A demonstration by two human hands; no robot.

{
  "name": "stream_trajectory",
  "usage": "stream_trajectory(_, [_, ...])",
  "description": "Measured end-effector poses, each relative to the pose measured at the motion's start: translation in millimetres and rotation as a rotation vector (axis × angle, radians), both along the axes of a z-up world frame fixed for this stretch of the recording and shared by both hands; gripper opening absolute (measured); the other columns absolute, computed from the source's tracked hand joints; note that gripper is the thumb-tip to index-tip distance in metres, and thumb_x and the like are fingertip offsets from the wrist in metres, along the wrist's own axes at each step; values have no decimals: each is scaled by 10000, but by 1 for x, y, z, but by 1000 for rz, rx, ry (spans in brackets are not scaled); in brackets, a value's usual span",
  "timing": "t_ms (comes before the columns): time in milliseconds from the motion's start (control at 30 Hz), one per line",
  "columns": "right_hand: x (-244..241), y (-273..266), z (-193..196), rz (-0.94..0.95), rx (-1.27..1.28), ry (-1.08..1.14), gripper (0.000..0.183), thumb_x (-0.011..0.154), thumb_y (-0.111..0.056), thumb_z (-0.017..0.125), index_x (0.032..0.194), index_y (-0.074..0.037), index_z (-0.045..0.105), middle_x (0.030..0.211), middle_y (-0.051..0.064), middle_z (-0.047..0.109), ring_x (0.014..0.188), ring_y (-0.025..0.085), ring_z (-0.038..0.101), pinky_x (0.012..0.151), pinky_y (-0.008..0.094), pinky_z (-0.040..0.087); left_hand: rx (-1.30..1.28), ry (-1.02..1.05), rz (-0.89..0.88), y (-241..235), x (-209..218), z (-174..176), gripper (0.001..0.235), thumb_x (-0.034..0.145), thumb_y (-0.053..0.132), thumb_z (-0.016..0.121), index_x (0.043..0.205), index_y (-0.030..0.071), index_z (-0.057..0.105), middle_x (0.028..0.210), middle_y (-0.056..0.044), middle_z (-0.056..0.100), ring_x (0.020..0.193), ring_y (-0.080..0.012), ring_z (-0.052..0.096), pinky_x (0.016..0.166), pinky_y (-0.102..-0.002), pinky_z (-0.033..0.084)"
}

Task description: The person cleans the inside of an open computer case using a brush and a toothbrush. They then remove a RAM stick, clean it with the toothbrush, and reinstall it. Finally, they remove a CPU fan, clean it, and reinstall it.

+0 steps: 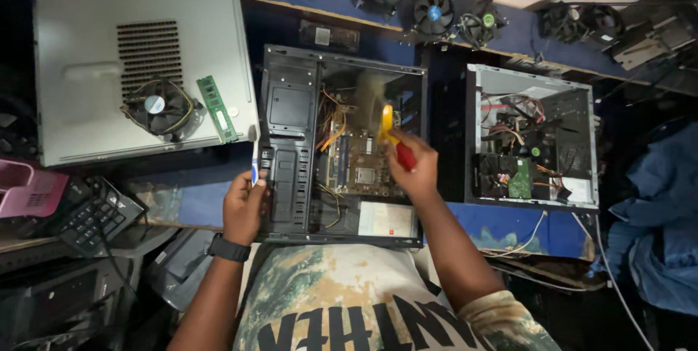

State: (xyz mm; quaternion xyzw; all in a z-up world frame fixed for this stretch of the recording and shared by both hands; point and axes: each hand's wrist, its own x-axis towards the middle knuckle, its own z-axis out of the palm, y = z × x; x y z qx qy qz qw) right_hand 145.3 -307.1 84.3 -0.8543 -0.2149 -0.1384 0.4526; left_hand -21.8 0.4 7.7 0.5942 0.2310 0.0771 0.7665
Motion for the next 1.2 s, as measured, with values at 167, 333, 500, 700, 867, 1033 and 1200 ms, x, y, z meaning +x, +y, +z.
stream_trajectory(167, [-1,-11,3,203,142,559,146,997,-114,672,999,-3,767,816,57,758,670,107,686,628,259,557,72,65,2,-5,-4,5,213,997,158,631,1185,58,641,790,22,601,612,-39,496,517,-213,401])
stream_trajectory(333, [9,-10,13,139,21,399,210,873,-97,748,1060,-5,764,919,99,780,771,137,745,701,284,594,117,32,-19,-4,0,7,190,1011,150,621,1174,54,641,761,22,579,597,-33,478,508,-210,380])
stream_trajectory(500, [15,-3,6,9,-77,95,220,877,-102,769,1072,-1,766,962,156,771,857,171,753,770,291,586,14,-7,-12,-5,-1,3,192,1008,151,623,1178,63,636,735,30,550,554,-33,436,474,-211,338])
stream_trajectory(700, [23,-12,-12,54,177,316,181,910,-89,733,1074,-21,763,938,97,786,844,102,726,766,256,581,164,54,-17,-3,0,5,188,1010,155,617,1172,65,644,758,27,581,571,-33,445,486,-212,351])
stream_trajectory(867, [25,-10,-27,-39,456,455,160,959,-124,756,1072,-11,753,898,66,747,769,93,689,709,241,564,89,55,-9,-2,0,3,184,1009,158,614,1166,68,647,752,24,581,573,-35,461,484,-214,361])
stream_trajectory(1033, [10,-6,-37,-197,289,110,194,976,-120,745,1112,16,720,945,77,733,808,121,689,742,242,543,93,65,0,-3,0,2,186,1007,151,615,1171,68,639,780,27,585,618,-28,488,516,-206,384])
stream_trajectory(1200, [3,-6,-47,-184,562,334,215,993,-117,700,1174,-3,714,928,62,748,811,87,670,757,228,534,106,46,3,0,-3,0,182,1008,155,621,1166,67,634,761,21,588,595,-39,473,505,-211,375])
